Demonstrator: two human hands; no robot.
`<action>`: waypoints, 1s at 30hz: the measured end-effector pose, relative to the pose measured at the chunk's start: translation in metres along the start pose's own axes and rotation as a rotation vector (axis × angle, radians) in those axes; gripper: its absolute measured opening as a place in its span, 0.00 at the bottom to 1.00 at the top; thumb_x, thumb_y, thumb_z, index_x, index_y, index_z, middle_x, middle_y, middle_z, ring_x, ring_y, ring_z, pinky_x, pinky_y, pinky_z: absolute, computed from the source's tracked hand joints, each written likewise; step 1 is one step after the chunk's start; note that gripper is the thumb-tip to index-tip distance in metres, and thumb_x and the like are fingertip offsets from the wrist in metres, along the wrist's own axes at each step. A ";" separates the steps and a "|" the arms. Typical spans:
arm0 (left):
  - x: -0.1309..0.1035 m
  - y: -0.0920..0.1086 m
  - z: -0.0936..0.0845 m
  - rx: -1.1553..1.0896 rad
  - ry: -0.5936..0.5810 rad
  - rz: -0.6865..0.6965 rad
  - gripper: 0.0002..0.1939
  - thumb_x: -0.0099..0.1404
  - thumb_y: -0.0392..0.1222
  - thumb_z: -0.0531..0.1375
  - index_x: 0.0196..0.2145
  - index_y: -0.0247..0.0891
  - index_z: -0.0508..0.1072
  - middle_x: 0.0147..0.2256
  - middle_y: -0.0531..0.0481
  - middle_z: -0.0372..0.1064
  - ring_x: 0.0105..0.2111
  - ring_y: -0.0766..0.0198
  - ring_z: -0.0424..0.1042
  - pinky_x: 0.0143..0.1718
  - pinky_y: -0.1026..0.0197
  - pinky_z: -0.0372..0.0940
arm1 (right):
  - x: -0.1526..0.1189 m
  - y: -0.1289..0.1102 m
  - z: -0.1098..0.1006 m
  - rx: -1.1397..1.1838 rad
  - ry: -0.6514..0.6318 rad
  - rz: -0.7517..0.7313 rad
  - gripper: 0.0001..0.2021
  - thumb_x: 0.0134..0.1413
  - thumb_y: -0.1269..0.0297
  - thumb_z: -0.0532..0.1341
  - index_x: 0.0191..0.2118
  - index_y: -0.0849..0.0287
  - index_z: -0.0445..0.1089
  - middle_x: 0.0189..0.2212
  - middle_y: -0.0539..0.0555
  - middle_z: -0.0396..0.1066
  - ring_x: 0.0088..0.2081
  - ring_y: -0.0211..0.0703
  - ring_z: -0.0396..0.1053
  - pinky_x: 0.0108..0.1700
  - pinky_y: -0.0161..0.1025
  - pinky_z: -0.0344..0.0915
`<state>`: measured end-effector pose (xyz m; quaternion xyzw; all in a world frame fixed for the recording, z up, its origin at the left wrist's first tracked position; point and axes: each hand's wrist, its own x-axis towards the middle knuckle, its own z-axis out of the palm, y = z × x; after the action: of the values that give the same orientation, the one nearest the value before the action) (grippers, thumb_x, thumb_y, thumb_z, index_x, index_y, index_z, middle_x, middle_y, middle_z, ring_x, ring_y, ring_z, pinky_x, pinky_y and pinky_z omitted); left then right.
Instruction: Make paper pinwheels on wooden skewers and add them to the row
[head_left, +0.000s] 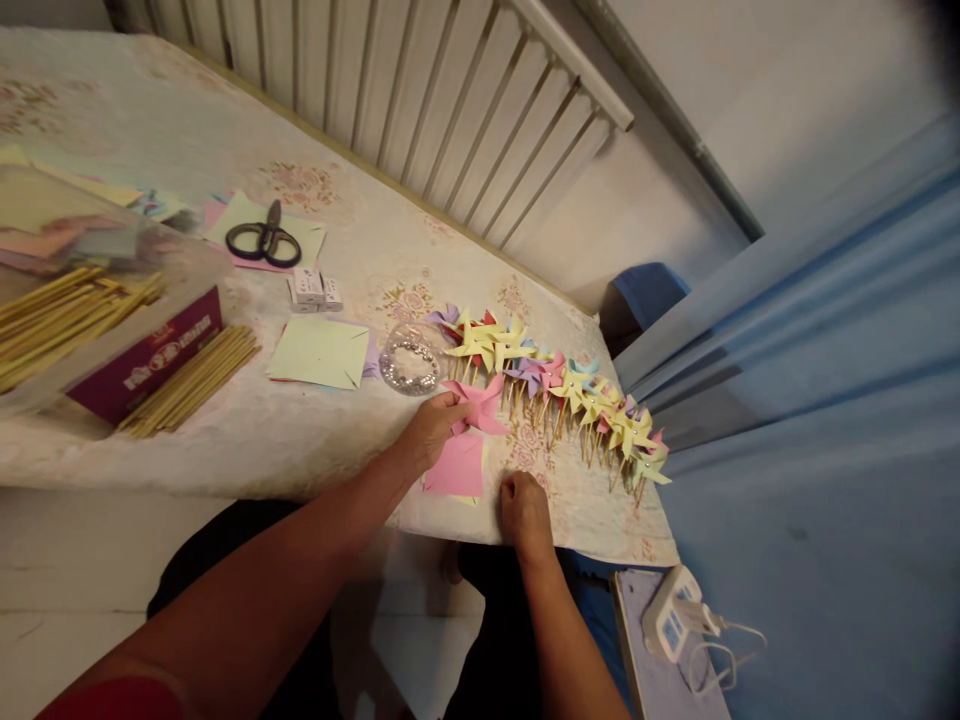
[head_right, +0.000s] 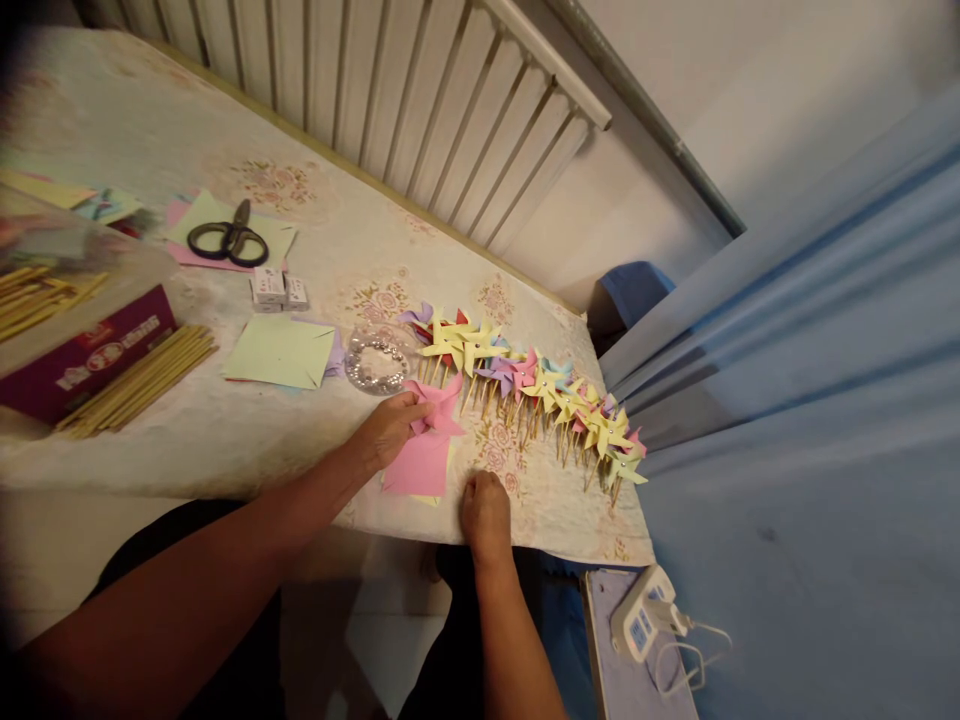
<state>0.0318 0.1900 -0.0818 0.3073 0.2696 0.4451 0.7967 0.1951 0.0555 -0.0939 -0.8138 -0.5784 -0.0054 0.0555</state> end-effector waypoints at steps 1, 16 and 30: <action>0.000 0.000 0.000 -0.011 -0.015 -0.001 0.14 0.48 0.45 0.68 0.25 0.35 0.68 0.23 0.54 0.67 0.24 0.70 0.64 0.29 0.65 0.56 | -0.001 0.000 0.001 0.002 0.000 0.008 0.11 0.56 0.75 0.53 0.30 0.59 0.72 0.30 0.58 0.75 0.34 0.46 0.71 0.38 0.37 0.61; -0.001 0.003 0.001 -0.003 0.005 -0.036 0.15 0.46 0.44 0.68 0.24 0.36 0.66 0.23 0.55 0.65 0.23 0.71 0.62 0.27 0.65 0.55 | 0.005 0.001 -0.030 0.712 0.217 0.330 0.10 0.45 0.57 0.58 0.26 0.58 0.70 0.19 0.50 0.68 0.23 0.42 0.65 0.29 0.38 0.63; -0.001 0.001 0.004 0.093 0.035 0.052 0.14 0.48 0.43 0.66 0.22 0.36 0.64 0.21 0.58 0.60 0.23 0.72 0.58 0.28 0.65 0.53 | 0.042 -0.092 -0.052 0.830 0.439 -0.063 0.07 0.52 0.63 0.61 0.28 0.59 0.73 0.26 0.50 0.71 0.30 0.39 0.66 0.36 0.37 0.62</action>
<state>0.0332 0.1882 -0.0779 0.3429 0.2959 0.4579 0.7650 0.1255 0.1199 -0.0312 -0.6844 -0.5309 0.0525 0.4970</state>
